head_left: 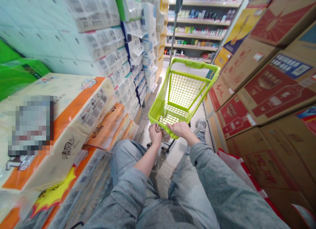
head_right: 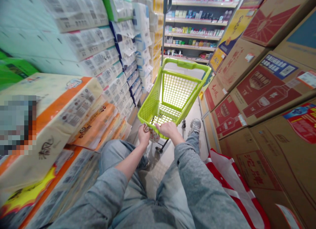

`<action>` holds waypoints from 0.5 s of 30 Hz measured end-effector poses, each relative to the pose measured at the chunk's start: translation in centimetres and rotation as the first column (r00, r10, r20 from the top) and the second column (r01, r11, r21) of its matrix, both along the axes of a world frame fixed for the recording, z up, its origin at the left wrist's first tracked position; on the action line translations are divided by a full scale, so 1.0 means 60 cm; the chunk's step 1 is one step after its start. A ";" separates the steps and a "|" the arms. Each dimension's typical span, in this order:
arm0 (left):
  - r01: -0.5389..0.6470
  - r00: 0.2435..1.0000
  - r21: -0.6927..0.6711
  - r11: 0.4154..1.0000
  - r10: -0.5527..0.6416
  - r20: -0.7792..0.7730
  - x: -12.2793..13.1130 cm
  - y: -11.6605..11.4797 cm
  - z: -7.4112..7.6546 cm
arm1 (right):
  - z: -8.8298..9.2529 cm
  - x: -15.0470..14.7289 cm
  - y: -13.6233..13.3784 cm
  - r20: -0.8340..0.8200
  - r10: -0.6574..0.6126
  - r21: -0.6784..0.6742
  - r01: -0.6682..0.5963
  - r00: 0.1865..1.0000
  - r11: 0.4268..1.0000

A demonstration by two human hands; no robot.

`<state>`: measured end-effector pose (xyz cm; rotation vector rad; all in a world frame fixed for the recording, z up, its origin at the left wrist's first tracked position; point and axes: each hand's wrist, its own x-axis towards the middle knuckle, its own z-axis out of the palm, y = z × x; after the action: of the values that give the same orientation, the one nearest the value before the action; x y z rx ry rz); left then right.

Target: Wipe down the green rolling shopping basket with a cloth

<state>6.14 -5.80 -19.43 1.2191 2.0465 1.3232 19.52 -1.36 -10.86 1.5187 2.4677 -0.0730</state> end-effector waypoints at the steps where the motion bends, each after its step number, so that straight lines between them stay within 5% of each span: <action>1: 0.006 1.000 0.013 1.000 -0.006 -0.025 -0.002 -0.003 0.001 | 0.000 0.001 0.000 0.001 -0.002 0.000 0.002 1.000 1.000; 5: 0.004 0.998 0.035 0.999 -0.002 -0.061 0.003 -0.025 0.003 | 0.001 0.003 0.000 -0.001 0.008 -0.004 -0.008 1.000 1.000; 15: -0.028 0.952 0.110 0.994 -0.007 0.307 0.065 -0.051 -0.004 | 0.000 -0.002 0.010 -0.095 -0.029 -0.041 0.026 0.995 0.999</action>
<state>10.04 -8.84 -19.67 0.9752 1.7809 1.5449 19.40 -0.78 -10.87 1.5676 2.5027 -0.2028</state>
